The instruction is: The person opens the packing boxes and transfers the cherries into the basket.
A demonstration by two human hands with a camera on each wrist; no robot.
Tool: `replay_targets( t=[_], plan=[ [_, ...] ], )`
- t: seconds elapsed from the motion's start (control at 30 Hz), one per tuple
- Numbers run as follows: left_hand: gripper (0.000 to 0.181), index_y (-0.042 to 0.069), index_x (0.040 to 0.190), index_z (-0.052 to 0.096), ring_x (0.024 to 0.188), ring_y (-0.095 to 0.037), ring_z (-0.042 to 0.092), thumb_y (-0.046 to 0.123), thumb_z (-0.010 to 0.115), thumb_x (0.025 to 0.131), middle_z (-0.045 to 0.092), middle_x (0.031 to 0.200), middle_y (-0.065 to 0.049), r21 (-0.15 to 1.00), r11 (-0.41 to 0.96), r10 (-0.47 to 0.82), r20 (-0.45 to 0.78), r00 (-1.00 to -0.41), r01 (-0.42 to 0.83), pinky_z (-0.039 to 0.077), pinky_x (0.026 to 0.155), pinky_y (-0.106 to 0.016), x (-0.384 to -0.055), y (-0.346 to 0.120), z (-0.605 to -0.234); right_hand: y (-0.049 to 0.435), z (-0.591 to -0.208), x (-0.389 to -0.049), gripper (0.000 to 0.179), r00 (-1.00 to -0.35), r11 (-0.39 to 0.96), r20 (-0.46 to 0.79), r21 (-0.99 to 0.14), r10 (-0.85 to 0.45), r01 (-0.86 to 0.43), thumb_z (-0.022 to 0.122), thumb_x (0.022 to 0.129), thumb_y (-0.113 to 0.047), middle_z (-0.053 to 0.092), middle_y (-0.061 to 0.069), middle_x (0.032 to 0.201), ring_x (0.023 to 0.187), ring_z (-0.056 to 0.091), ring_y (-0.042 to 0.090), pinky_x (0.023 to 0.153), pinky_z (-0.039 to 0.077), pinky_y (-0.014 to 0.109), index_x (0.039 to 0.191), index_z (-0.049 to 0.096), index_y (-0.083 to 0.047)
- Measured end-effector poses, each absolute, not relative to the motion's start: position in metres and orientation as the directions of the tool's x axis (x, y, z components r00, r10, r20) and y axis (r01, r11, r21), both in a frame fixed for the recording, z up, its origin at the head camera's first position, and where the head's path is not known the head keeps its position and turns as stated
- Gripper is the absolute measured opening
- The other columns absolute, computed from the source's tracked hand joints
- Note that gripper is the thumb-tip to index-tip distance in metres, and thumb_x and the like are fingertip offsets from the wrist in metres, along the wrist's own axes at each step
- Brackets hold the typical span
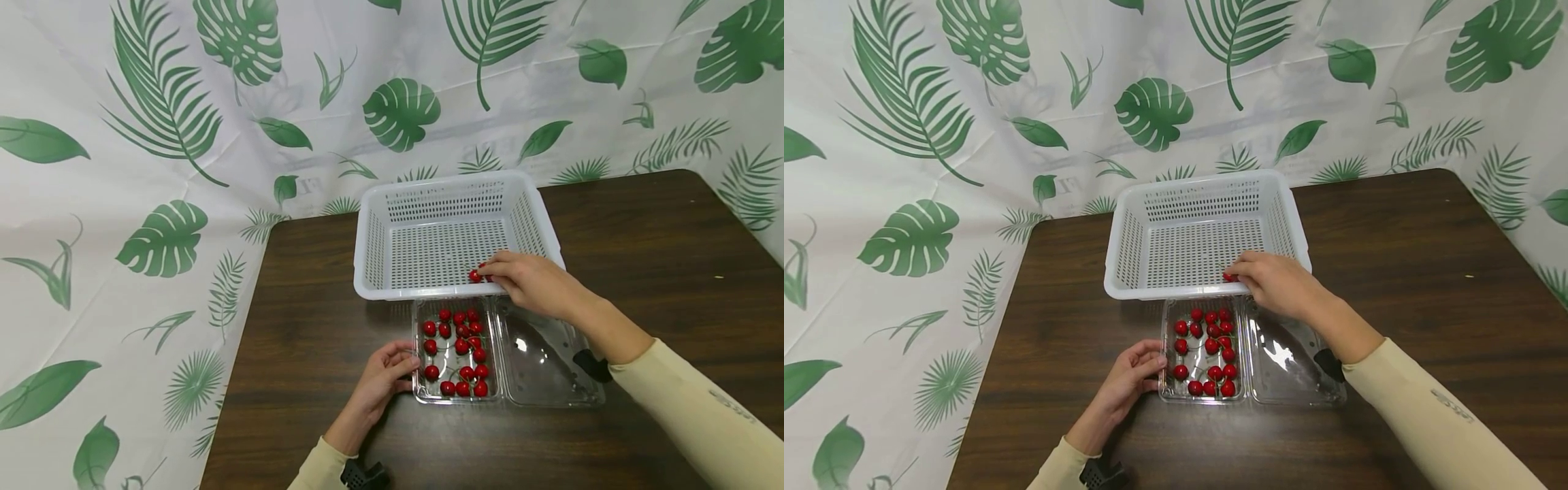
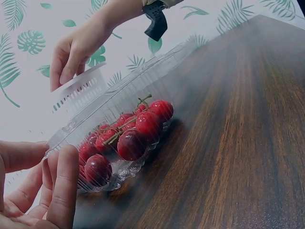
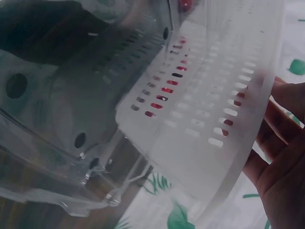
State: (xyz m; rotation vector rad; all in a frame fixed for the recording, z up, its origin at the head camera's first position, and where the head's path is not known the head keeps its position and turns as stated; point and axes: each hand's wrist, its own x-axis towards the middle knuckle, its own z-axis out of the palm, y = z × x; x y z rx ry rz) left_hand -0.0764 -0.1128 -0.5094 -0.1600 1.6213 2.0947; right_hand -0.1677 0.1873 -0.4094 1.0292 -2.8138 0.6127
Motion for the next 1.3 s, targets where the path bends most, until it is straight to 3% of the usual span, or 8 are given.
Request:
replay_targets(
  t=[0.33,0.5,0.63,0.83,1.07,1.3],
  plan=[
    [0.038,-0.008,0.122,0.049,0.076,-0.013,0.060,0.003,0.064,0.088,0.062,0.088,-0.003,0.879,-0.188,0.309,-0.370,-0.876,-0.438,0.054,0.060,-0.026,-0.077,-0.113,-0.509,0.190,-0.415,-0.170,0.024,-0.804,0.734,0.174,-0.333,-0.569,-0.592,0.060,0.092,-0.010,0.066,0.005,0.116,0.104,0.063,0.026,0.087,0.050,0.051,0.114,0.069,-0.011],
    [0.039,-0.008,0.122,0.049,0.077,-0.014,0.060,0.004,0.065,0.088,0.062,0.089,-0.003,0.879,-0.183,0.308,-0.375,-0.874,-0.441,0.054,0.060,-0.026,-0.077,-0.113,-0.510,0.188,-0.413,-0.166,0.022,-0.799,0.758,0.240,-0.254,-0.552,-0.600,0.065,0.089,-0.016,0.069,0.003,0.112,0.098,0.066,0.025,0.076,0.054,0.046,0.110,0.072,-0.013],
    [0.040,-0.008,0.122,0.049,0.077,-0.014,0.060,0.005,0.065,0.088,0.062,0.089,-0.003,0.879,-0.178,0.308,-0.378,-0.873,-0.443,0.054,0.060,-0.026,-0.077,-0.113,-0.510,0.180,-0.409,-0.159,0.020,-0.749,0.741,0.353,-0.190,-0.560,-0.644,0.070,0.085,-0.018,0.070,0.001,0.102,0.086,0.068,0.021,0.063,0.055,0.040,0.104,0.074,-0.012],
    [0.039,-0.008,0.122,0.049,0.076,-0.014,0.060,0.004,0.065,0.088,0.062,0.088,-0.003,0.879,-0.184,0.311,-0.372,-0.874,-0.440,0.053,0.060,-0.025,-0.078,-0.114,-0.511,0.159,-0.409,-0.142,0.019,-0.632,0.652,0.449,-0.134,-0.632,-0.746,0.074,0.082,-0.018,0.069,-0.001,0.093,0.076,0.065,0.015,0.062,0.055,0.033,0.100,0.074,-0.012],
    [0.041,-0.006,0.121,0.051,0.075,-0.013,0.060,0.008,0.068,0.087,0.062,0.088,-0.003,0.885,-0.187,0.308,-0.360,-0.881,-0.427,0.054,0.059,-0.026,-0.077,-0.114,-0.514,0.140,-0.429,-0.124,0.014,-0.538,0.550,0.293,-0.048,-0.791,-0.834,0.076,0.079,-0.016,0.063,-0.005,0.084,0.075,0.060,0.012,0.064,0.052,0.029,0.093,0.073,-0.014],
    [0.037,-0.003,0.119,0.053,0.075,-0.014,0.060,0.005,0.067,0.086,0.062,0.088,-0.004,0.875,-0.199,0.300,-0.374,-0.878,-0.441,0.054,0.059,-0.026,-0.077,-0.114,-0.513,0.131,-0.451,-0.117,0.009,-0.533,0.546,0.127,0.101,-0.836,-0.832,0.074,0.077,-0.013,0.062,-0.003,0.080,0.073,0.058,0.018,0.067,0.045,0.034,0.084,0.070,-0.016]
  ],
)
